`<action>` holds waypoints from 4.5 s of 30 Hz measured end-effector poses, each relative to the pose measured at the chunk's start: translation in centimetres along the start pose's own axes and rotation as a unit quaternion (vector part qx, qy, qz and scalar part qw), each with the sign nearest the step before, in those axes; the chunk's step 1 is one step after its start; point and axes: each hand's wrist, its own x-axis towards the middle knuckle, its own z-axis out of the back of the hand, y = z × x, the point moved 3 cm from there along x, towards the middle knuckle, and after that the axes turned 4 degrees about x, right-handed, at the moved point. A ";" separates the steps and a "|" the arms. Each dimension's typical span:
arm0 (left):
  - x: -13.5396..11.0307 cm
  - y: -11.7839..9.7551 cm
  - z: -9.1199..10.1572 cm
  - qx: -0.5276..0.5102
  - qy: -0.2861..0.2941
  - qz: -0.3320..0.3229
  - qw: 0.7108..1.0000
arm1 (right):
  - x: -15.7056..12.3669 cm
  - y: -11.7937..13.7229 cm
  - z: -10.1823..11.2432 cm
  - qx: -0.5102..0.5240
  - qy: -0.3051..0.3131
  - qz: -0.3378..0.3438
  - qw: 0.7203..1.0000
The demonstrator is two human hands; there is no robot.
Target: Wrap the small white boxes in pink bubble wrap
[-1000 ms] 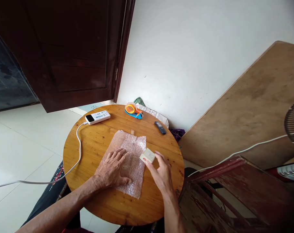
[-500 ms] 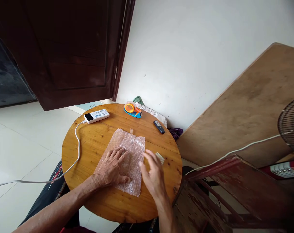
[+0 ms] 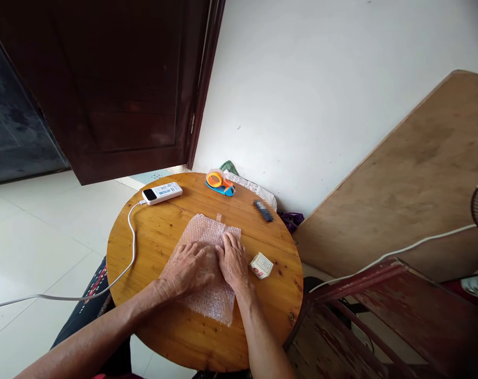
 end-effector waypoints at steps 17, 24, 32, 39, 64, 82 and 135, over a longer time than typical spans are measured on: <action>1.8 1.6 0.7 0.069 0.002 0.093 0.993 | 0.2 -0.7 -0.3 -0.021 -0.026 -0.057 0.998; -1.9 -3.0 -0.3 0.005 0.032 -0.070 0.997 | 0.1 -1.0 -0.4 0.012 -0.074 -0.028 0.997; -2.4 -2.8 -1.5 -0.021 0.018 -0.066 0.997 | -1.6 -2.1 6.6 0.032 -0.069 0.011 0.997; -2.4 -3.0 -1.6 -0.025 0.027 -0.060 0.997 | -6.5 -7.6 8.4 0.042 -0.023 -0.165 0.985; -3.2 2.0 0.7 -0.028 -0.053 0.042 0.997 | -2.7 0.0 0.6 0.353 -0.063 -0.069 0.931; -3.2 1.9 0.9 -0.044 -0.051 0.041 0.997 | -2.8 1.8 1.3 0.296 -0.024 0.016 0.955; 3.8 2.4 3.1 -0.282 0.016 0.132 0.950 | 0.3 -0.5 2.8 0.461 0.107 -0.089 0.877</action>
